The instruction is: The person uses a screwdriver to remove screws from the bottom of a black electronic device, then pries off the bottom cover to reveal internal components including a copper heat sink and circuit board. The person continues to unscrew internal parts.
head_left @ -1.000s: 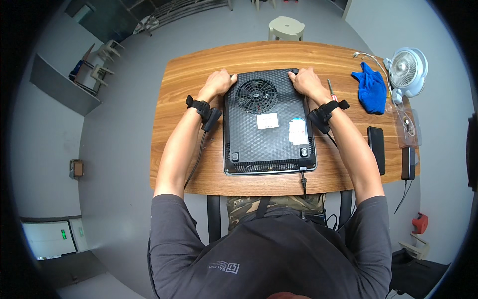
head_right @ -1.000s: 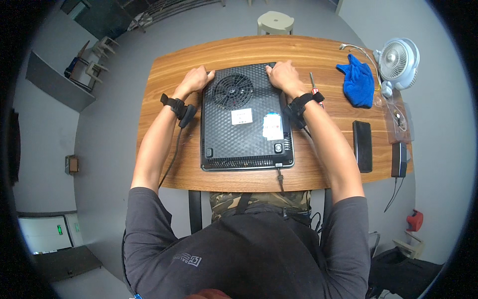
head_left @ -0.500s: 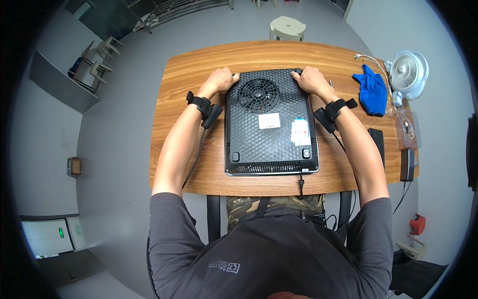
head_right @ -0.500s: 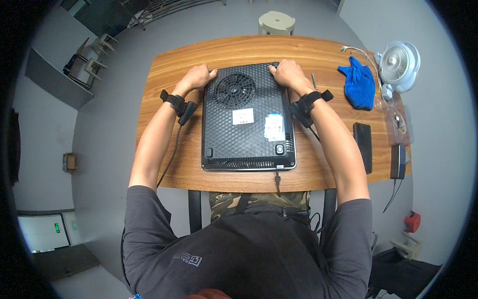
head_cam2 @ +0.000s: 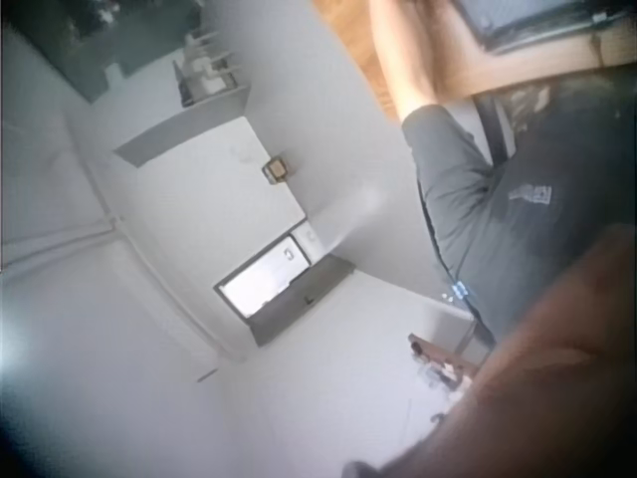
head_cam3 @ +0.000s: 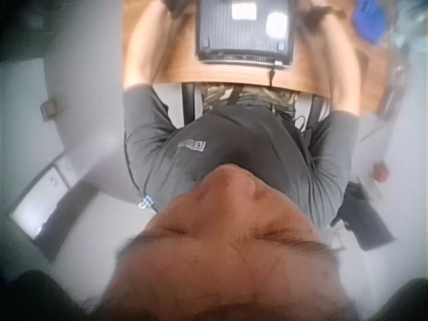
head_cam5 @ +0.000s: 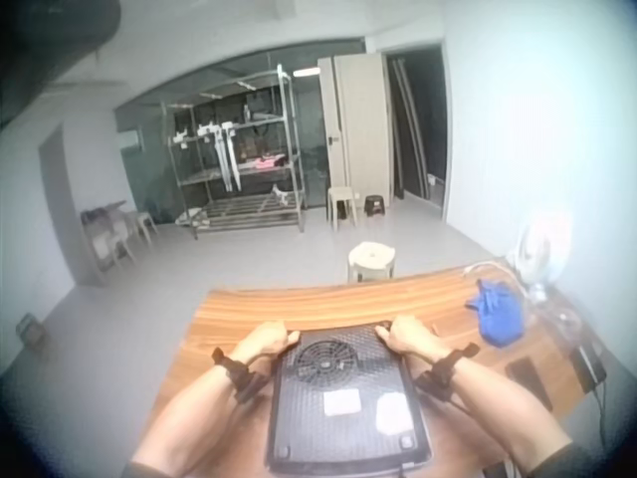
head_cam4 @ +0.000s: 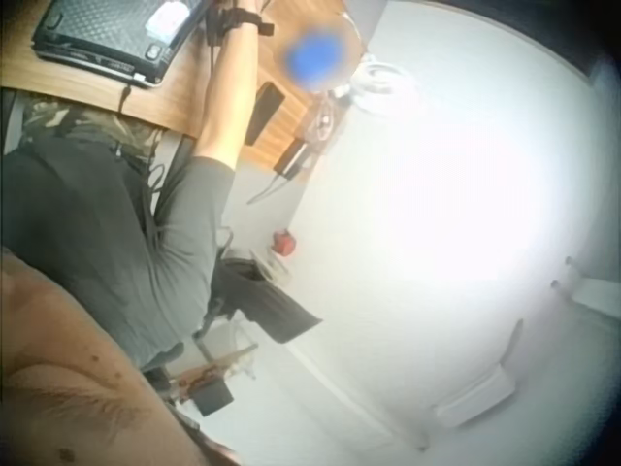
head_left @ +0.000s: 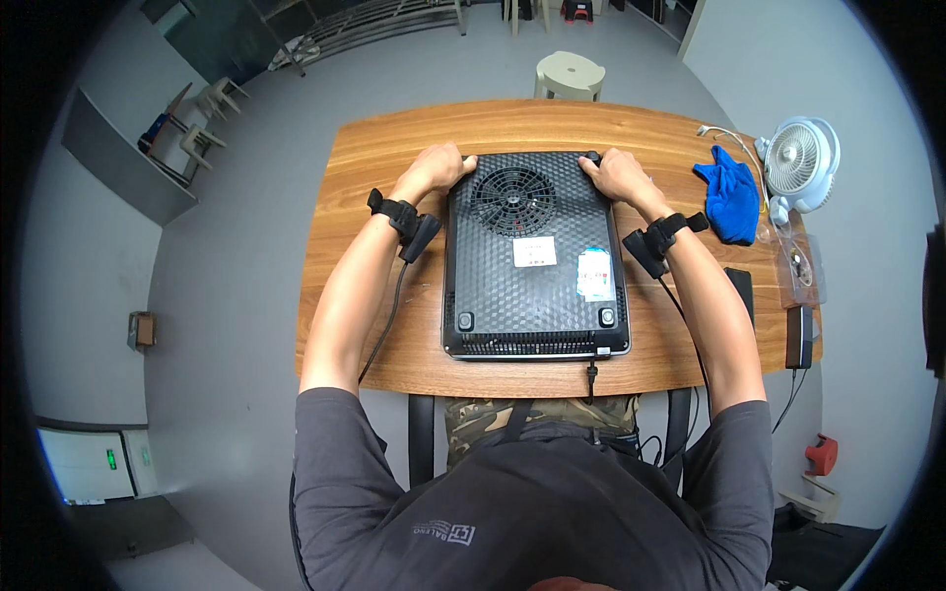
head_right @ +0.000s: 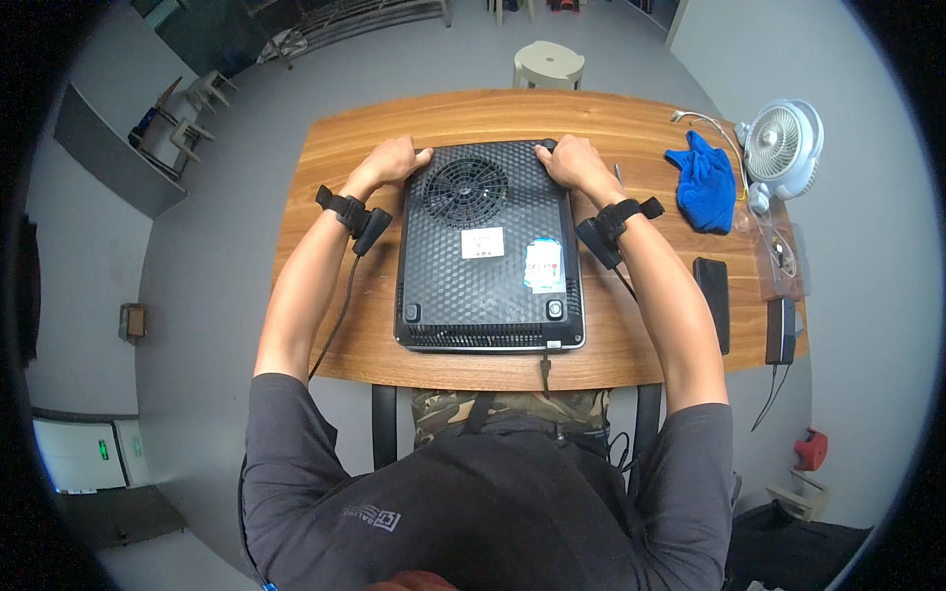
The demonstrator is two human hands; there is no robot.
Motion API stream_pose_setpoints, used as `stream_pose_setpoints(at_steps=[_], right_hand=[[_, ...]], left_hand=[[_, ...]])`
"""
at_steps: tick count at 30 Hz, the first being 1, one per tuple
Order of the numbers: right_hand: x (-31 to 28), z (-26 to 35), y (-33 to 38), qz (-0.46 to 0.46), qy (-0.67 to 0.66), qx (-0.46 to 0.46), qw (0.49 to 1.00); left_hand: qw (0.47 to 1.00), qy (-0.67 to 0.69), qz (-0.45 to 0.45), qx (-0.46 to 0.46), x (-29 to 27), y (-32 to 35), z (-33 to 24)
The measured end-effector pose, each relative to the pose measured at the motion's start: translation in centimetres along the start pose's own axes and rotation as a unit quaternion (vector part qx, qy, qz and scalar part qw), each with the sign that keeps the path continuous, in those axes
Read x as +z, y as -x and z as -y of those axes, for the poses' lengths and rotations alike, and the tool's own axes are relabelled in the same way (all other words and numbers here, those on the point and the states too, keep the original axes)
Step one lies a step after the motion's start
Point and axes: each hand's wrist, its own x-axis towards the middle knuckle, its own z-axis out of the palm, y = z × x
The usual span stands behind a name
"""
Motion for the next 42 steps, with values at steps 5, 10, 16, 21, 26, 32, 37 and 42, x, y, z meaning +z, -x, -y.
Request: stream_pose_setpoints(at_steps=[5,10,16,21,26,32,37,42], right_hand=[[-0.1,-0.1,0.1,0.009,-0.014,0.004,1.000],[1.2,-1.5,-0.9,-0.014,0.003,-0.042,0.999],[1.0,-0.6,-0.3,0.013,-0.004,-0.025,1.000],[0.6,-0.9,-0.4,0.040,-0.018,-0.015,0.999],[0.3,0.1,-0.3,0.038,-0.007,0.013,0.999],[1.3,-1.6,-1.1,0.031,-0.024,-0.019,0.999],[1.7,-1.9,-2.1,0.050,0.001,-0.004,0.999],[0.3,-1.2,-2.0,0.151,-0.075,0.038,0.985]], left_hand=[[0.997,0.017,-0.060,0.038,0.4,0.4,0.4],[0.999,0.029,-0.012,0.023,0.7,0.0,0.4],[0.999,0.032,0.034,-0.008,1.1,-0.3,1.2],[0.997,0.046,0.056,-0.033,0.4,0.2,-0.3],[1.000,0.019,0.023,-0.001,1.3,-0.3,0.9],[0.999,0.033,0.001,0.030,1.9,-0.4,1.1],[0.999,0.042,-0.009,0.011,2.0,-0.2,0.7],[0.998,0.057,0.031,0.005,1.2,0.2,0.3]])
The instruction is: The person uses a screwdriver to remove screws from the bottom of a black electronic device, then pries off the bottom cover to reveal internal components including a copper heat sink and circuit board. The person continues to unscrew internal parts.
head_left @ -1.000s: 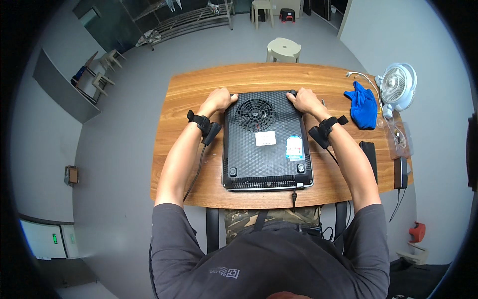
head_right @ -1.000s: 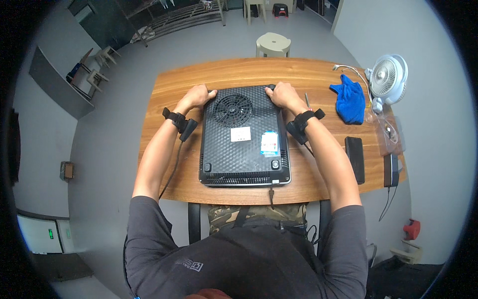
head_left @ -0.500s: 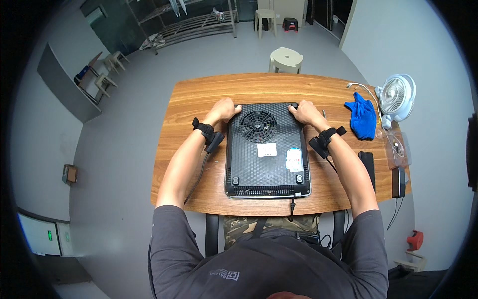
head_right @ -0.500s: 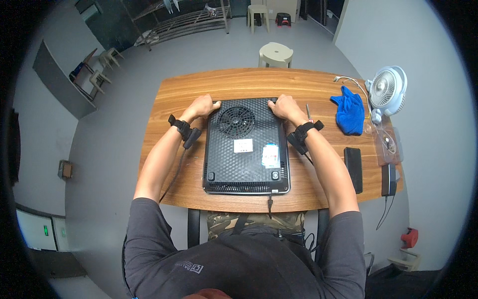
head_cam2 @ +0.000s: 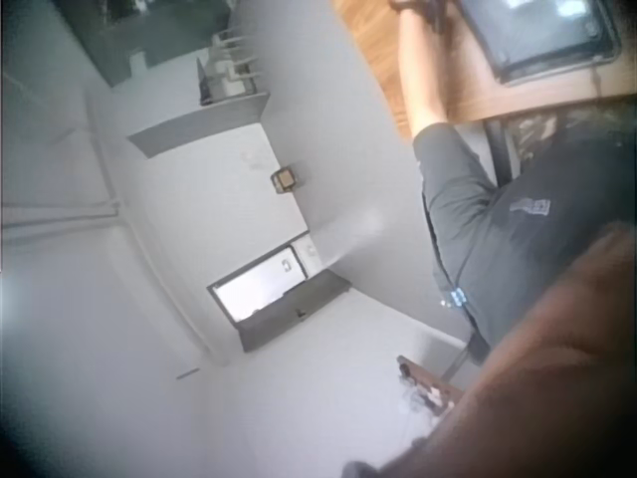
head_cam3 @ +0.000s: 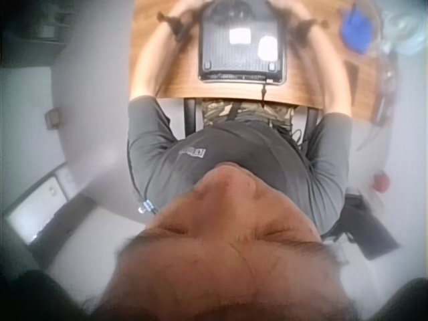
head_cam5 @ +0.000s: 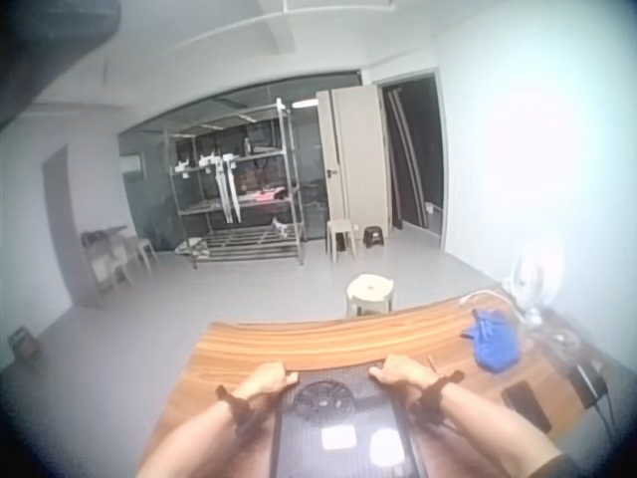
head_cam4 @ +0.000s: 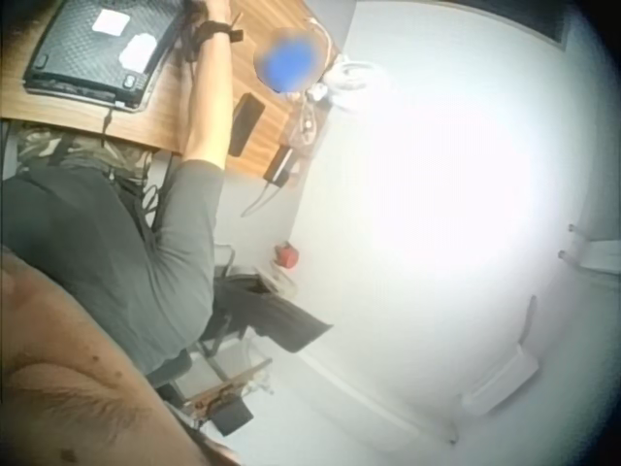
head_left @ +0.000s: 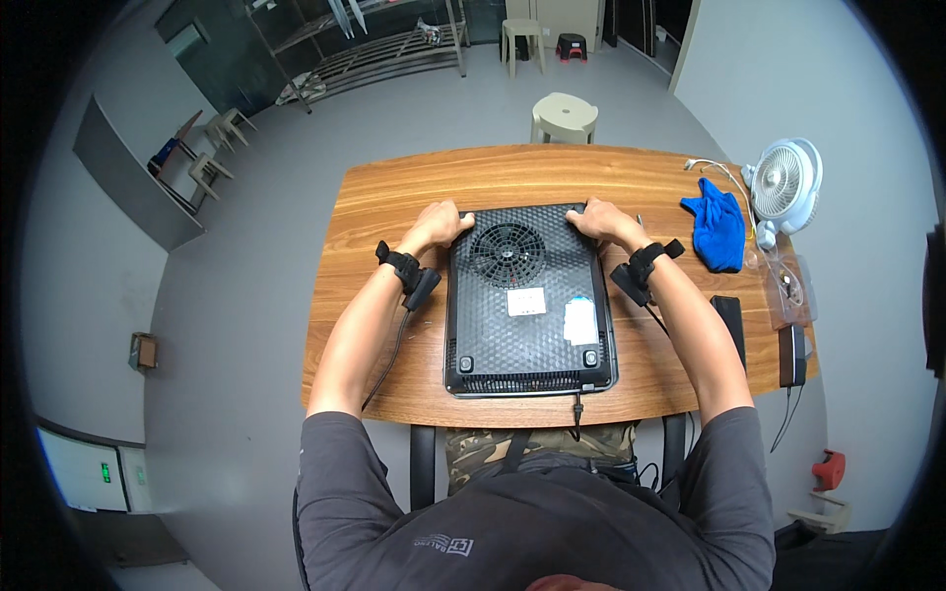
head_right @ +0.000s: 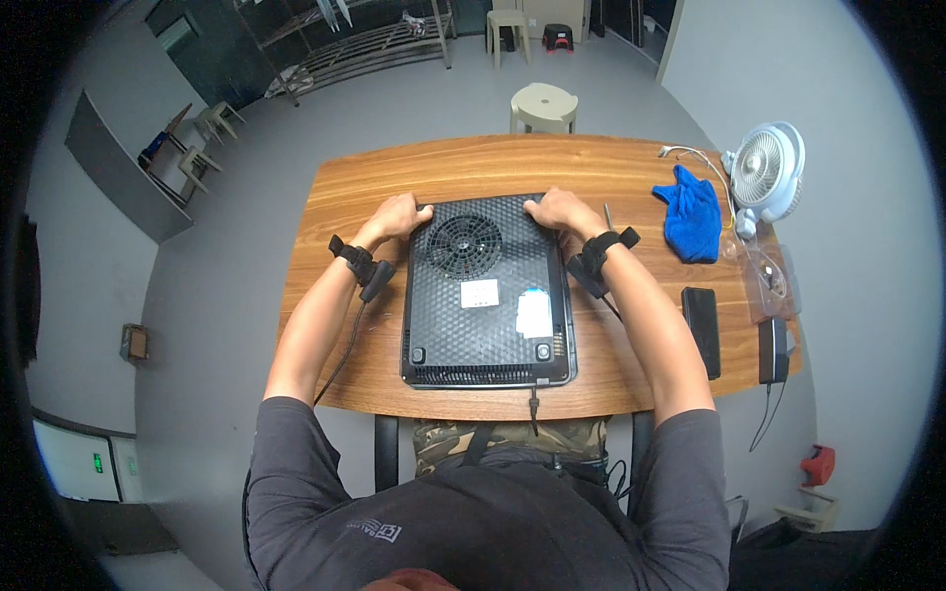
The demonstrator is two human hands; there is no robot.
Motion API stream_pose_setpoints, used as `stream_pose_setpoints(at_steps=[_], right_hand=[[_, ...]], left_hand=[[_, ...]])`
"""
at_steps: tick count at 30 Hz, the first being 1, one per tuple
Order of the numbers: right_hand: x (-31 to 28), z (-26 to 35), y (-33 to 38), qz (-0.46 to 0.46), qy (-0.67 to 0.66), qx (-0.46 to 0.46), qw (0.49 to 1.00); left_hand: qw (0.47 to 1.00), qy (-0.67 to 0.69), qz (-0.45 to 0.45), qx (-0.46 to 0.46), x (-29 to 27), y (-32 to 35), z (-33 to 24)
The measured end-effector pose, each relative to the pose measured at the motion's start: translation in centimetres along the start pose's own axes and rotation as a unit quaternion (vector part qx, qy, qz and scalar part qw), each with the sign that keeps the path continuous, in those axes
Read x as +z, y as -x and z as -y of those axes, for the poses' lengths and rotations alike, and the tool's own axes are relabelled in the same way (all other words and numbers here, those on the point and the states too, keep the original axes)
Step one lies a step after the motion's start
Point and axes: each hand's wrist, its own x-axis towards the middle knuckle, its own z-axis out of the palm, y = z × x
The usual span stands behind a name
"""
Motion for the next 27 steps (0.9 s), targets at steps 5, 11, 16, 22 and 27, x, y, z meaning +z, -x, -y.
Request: stream_pose_setpoints(at_steps=[5,11,16,22,27], right_hand=[[0.0,0.2,-0.1,0.016,-0.005,-0.001,1.000],[0.5,-0.7,-1.1,-0.015,0.086,-0.035,0.996],[0.3,-0.3,-0.4,0.020,0.015,-0.034,0.999],[0.5,-0.5,-0.6,-0.002,0.026,-0.048,0.999],[0.2,0.3,0.3,0.015,0.018,-0.027,0.999]], left_hand=[[0.999,-0.001,-0.037,0.029,0.6,-0.6,1.2],[0.999,0.031,0.000,-0.005,0.6,-1.5,1.7],[0.999,0.003,-0.041,-0.018,1.6,-0.1,2.2],[0.986,0.151,0.005,-0.073,-1.0,5.9,2.0],[0.979,0.178,0.021,-0.095,0.8,12.0,4.0]])
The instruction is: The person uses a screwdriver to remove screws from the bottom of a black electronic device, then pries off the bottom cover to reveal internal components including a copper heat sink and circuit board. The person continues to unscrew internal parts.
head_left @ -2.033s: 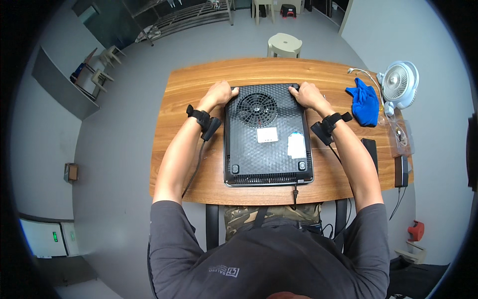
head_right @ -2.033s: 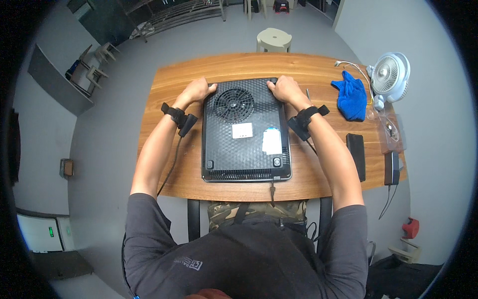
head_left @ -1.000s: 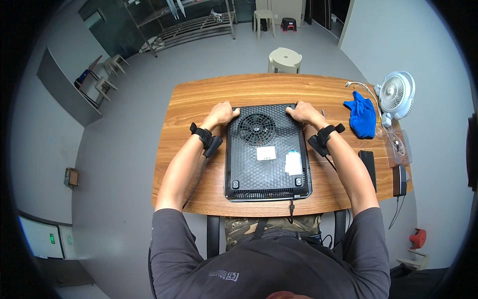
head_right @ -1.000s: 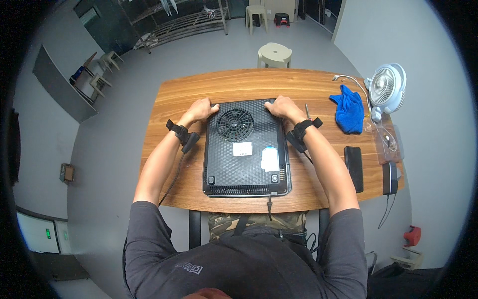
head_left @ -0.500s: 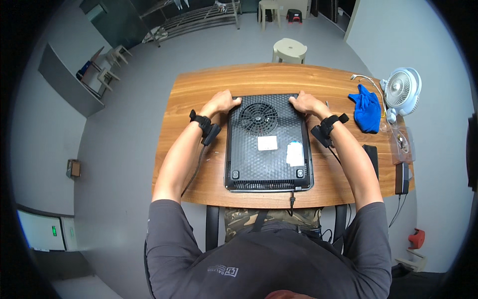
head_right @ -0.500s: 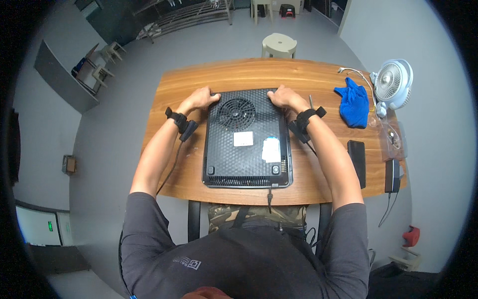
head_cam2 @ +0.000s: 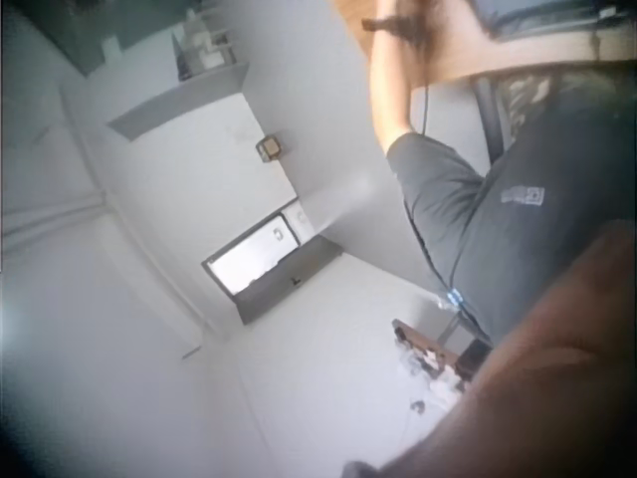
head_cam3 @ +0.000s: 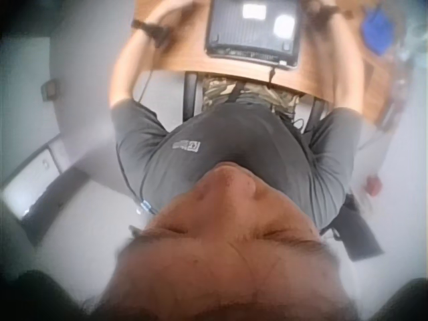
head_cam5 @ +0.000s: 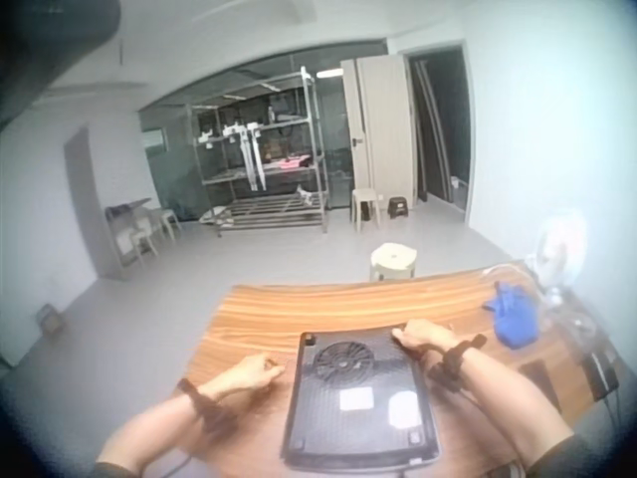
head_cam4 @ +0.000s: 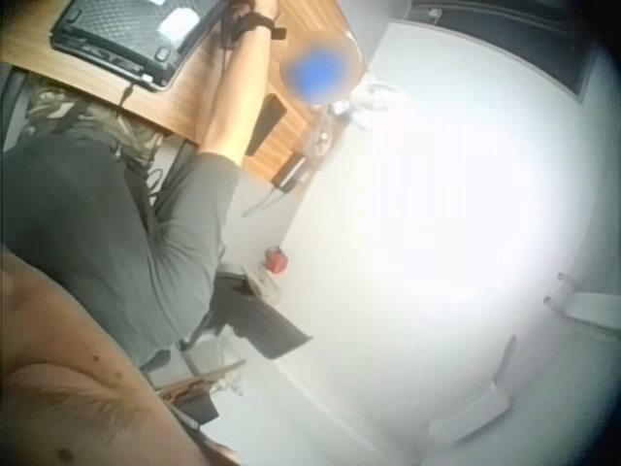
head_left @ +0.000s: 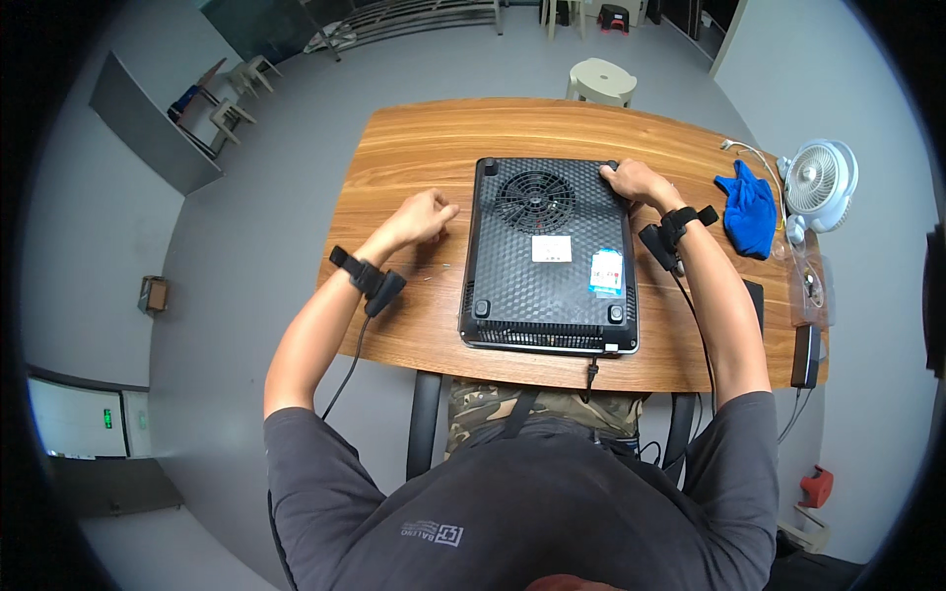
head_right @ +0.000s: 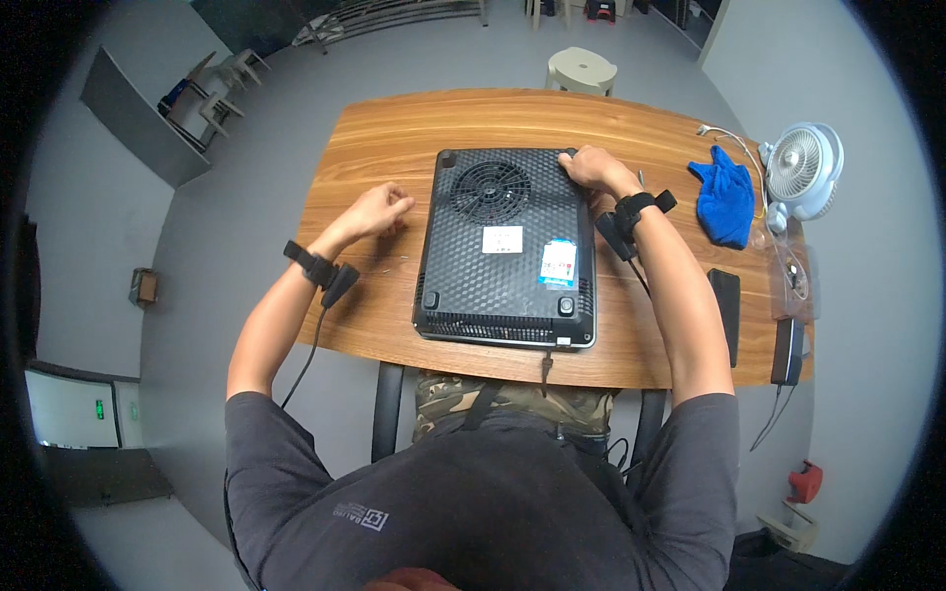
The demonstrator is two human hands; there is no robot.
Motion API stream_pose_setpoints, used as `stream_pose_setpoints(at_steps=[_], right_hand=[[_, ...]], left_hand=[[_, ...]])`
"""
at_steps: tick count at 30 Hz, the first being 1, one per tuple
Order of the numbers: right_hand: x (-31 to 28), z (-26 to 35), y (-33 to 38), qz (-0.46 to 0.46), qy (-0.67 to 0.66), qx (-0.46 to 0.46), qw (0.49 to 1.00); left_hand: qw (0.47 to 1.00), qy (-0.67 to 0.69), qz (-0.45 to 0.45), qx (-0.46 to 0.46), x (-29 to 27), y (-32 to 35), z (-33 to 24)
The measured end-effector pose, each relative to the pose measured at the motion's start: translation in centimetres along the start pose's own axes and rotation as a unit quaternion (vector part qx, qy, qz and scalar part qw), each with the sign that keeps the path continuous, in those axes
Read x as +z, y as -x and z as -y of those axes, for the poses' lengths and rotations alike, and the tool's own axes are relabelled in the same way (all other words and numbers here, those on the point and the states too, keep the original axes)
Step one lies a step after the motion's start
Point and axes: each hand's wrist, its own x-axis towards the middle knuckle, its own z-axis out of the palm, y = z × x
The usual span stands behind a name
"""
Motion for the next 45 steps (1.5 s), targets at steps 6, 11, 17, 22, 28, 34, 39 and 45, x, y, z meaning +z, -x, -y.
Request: stream_pose_setpoints(at_steps=[6,11,17,22,28,34,39,45], right_hand=[[0.1,-0.6,0.0,-0.014,-0.004,-0.005,1.000],[0.9,-1.9,-0.8,-0.039,0.013,-0.024,0.999],[1.3,-2.2,-1.3,-0.036,0.004,0.009,0.999],[1.5,-2.7,-1.6,-0.024,-0.059,0.044,0.997],[1.6,-3.0,-2.1,-0.018,-0.058,0.050,0.997],[1.7,-3.4,-2.8,-0.010,-0.049,0.043,0.998],[1.6,-2.7,-1.6,-0.017,-0.079,0.067,0.994],[1.2,-1.8,0.2,-0.034,-0.053,0.056,0.996]], left_hand=[[1.000,0.016,-0.006,0.020,3.6,4.5,1.1],[1.000,0.017,-0.001,0.010,6.0,6.8,1.8],[0.993,0.109,-0.011,-0.050,6.3,9.7,0.9],[0.991,0.114,-0.011,-0.068,6.5,10.6,1.3],[0.987,0.129,0.017,-0.095,6.2,12.3,0.7],[0.958,0.241,0.054,-0.144,6.4,12.2,1.0],[0.926,0.341,0.035,-0.157,6.5,12.1,2.5],[0.894,0.407,0.055,-0.177,6.6,11.5,3.5]])
